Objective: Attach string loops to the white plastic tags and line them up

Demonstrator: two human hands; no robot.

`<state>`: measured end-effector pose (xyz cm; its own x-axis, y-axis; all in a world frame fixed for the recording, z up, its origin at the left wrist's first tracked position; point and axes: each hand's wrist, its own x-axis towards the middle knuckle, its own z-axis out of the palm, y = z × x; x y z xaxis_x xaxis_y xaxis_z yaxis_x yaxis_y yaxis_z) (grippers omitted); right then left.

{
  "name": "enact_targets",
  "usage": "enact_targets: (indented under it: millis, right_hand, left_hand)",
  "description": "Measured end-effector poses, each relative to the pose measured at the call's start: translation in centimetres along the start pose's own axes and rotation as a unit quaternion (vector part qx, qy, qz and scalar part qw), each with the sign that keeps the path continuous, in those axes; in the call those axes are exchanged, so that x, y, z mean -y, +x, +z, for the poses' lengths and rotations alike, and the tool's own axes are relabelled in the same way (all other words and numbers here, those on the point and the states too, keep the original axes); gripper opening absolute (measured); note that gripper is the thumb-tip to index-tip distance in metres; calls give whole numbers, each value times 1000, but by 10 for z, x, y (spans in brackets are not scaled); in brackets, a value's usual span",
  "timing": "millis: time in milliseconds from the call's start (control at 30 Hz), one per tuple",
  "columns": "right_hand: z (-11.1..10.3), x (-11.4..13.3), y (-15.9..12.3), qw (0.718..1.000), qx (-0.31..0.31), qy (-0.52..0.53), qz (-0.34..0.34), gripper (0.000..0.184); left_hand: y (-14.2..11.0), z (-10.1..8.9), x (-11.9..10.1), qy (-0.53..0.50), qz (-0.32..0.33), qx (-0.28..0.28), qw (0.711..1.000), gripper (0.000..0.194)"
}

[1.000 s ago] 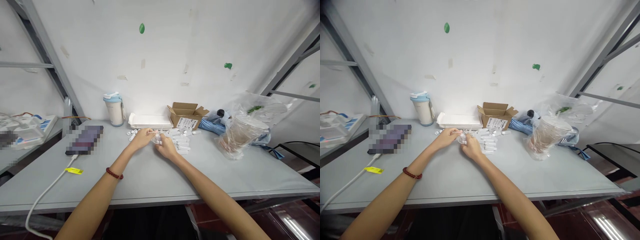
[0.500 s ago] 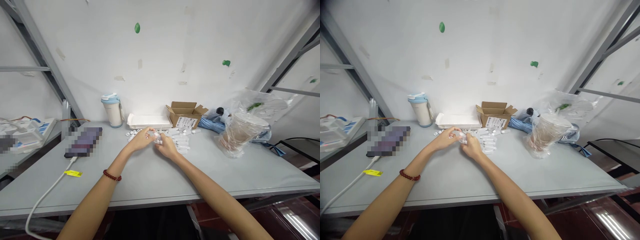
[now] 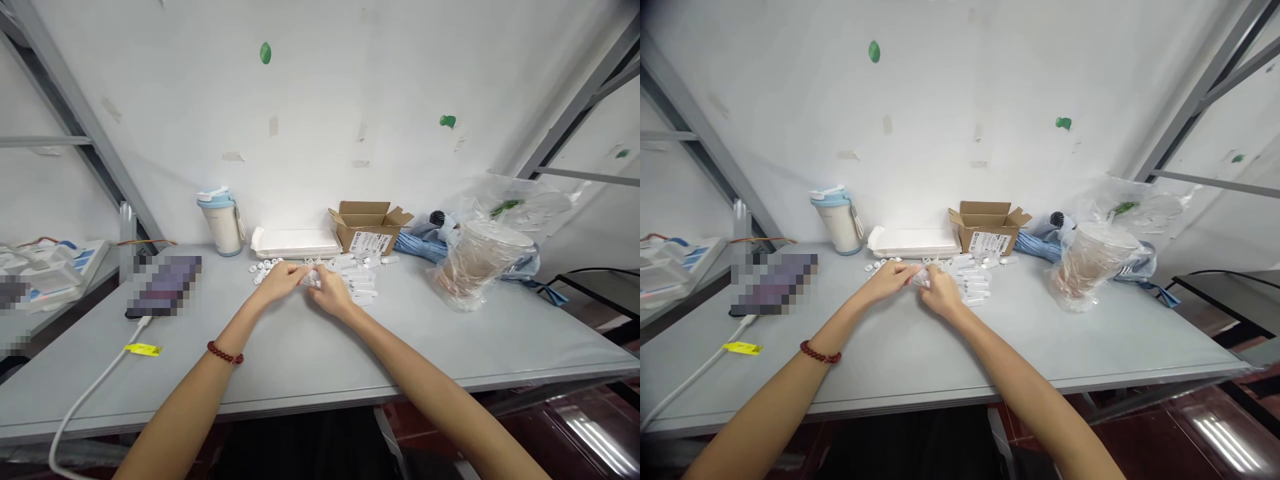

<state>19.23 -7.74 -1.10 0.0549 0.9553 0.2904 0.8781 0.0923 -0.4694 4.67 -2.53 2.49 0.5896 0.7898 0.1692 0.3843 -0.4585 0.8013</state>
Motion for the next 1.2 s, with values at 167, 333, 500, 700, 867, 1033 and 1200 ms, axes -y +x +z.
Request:
enact_targets:
  millis: [167,333,500,700,867,1033,1200]
  right_hand:
    - [-3,0,1,1000,-11,7,11,34]
    - [-2,0,1,1000,-9,17,10,31]
    - [-2,1,0,1000,-6,13,9,33]
    - [-1,2,-1,1000,0,5,10,36]
    - [0,0,0,1000,-9,12,2,35]
    - [0,0,0,1000,-10,13,9,35]
    - [0,-2,1,999,-21,31,10,33]
  left_hand:
    - [-3,-4,-6,-25,-3,-37,999,37]
    - [-6,-9,-11,-9,25,-11,1000,33]
    - [-4,-7,-9,-26,13,-31,999,29]
    - [-3,-3,-8,-51,-39,-54,996,35]
    - [-2,-3,-4,-44,-41,-30,998,45]
    - [-3,-4,-6,-71,-49,18,996,54]
    - [-4,-6,-6,-140,-63,50,987,54]
